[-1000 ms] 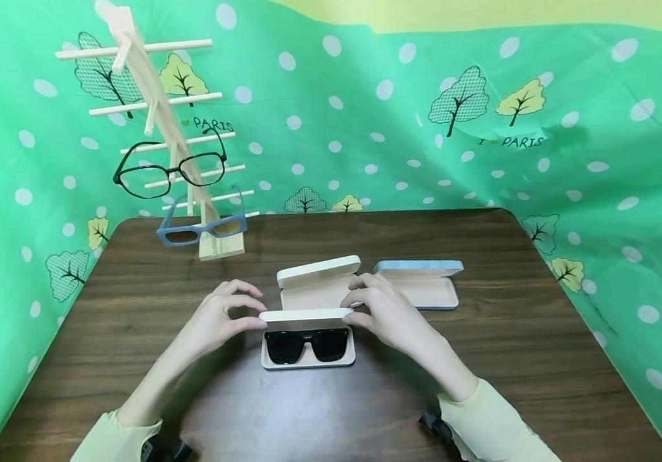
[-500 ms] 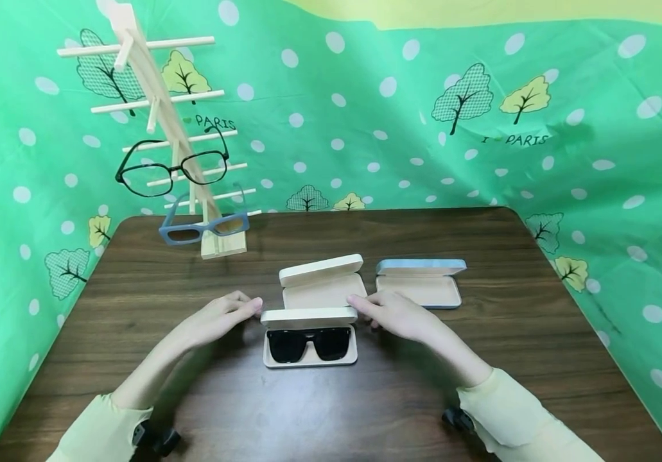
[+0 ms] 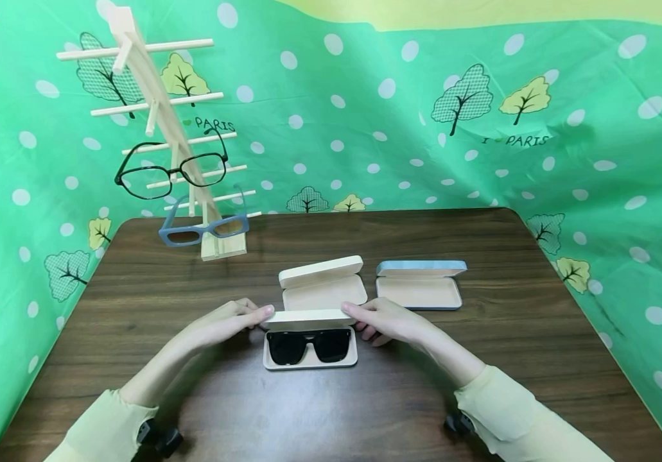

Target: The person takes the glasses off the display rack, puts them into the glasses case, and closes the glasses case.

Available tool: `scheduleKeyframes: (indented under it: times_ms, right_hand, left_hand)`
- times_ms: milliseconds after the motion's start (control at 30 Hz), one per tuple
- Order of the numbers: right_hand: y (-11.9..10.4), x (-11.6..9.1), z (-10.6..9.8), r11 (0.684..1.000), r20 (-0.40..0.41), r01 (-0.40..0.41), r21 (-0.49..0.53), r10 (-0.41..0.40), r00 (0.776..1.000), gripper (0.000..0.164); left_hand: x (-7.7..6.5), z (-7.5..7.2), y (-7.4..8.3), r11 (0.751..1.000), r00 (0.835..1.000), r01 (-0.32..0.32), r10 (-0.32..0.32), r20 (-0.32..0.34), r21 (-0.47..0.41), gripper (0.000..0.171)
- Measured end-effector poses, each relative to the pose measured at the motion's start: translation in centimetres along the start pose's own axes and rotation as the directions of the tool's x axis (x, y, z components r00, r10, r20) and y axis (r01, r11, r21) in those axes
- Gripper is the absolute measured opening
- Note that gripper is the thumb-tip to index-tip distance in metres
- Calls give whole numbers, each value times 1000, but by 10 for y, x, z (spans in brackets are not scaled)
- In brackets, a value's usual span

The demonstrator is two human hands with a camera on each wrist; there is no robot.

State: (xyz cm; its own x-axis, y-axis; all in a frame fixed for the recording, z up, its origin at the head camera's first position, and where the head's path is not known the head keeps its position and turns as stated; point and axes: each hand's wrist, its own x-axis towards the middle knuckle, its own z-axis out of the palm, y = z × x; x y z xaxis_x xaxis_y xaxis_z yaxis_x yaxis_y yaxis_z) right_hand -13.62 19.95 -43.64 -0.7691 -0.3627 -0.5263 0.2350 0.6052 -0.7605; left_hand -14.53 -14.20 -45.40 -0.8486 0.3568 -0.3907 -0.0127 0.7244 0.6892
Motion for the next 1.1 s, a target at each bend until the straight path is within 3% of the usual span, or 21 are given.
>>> scheduleKeyframes:
  times_ms: [433, 833, 1100]
  right_hand:
    - [3, 3, -1, 999, 26, -21, 49, 19, 999, 61]
    - [5, 5, -2, 997, 27, -15, 80, 13, 1000, 63]
    - [5, 8, -1, 996, 14, -19, 86, 18, 1000, 66]
  left_hand:
    - [2, 4, -1, 999, 1000, 5, -4, 8, -42, 54]
    - [1, 12, -1, 999, 997, -17, 13, -78, -50, 48]
    - [0, 14, -1, 997, 994, 7, -15, -104, -78, 50]
